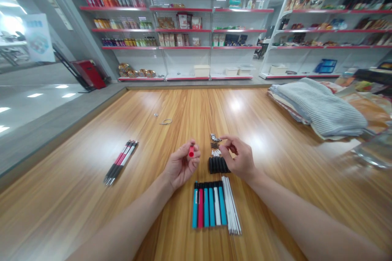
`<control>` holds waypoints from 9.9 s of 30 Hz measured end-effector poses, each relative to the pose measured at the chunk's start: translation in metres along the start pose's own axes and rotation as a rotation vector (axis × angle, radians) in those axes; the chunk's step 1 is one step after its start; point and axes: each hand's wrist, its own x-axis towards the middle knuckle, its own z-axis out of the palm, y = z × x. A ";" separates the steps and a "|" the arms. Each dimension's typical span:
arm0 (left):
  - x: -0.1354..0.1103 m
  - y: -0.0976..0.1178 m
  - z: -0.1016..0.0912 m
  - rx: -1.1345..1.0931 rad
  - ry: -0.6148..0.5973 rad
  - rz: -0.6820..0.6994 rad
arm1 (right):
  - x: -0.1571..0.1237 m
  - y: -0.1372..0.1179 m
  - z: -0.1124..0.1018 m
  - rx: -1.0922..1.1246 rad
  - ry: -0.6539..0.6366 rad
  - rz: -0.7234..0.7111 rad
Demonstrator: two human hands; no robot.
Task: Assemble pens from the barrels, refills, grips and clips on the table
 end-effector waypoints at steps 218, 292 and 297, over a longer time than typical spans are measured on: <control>0.014 0.001 0.000 0.232 0.081 0.289 | -0.010 -0.034 0.023 -0.277 -0.443 -0.233; 0.004 -0.020 -0.002 2.098 -0.060 0.715 | -0.002 -0.014 0.011 0.065 -0.089 -0.042; 0.004 -0.020 -0.002 2.101 -0.089 0.716 | -0.001 -0.016 0.009 0.072 -0.111 -0.072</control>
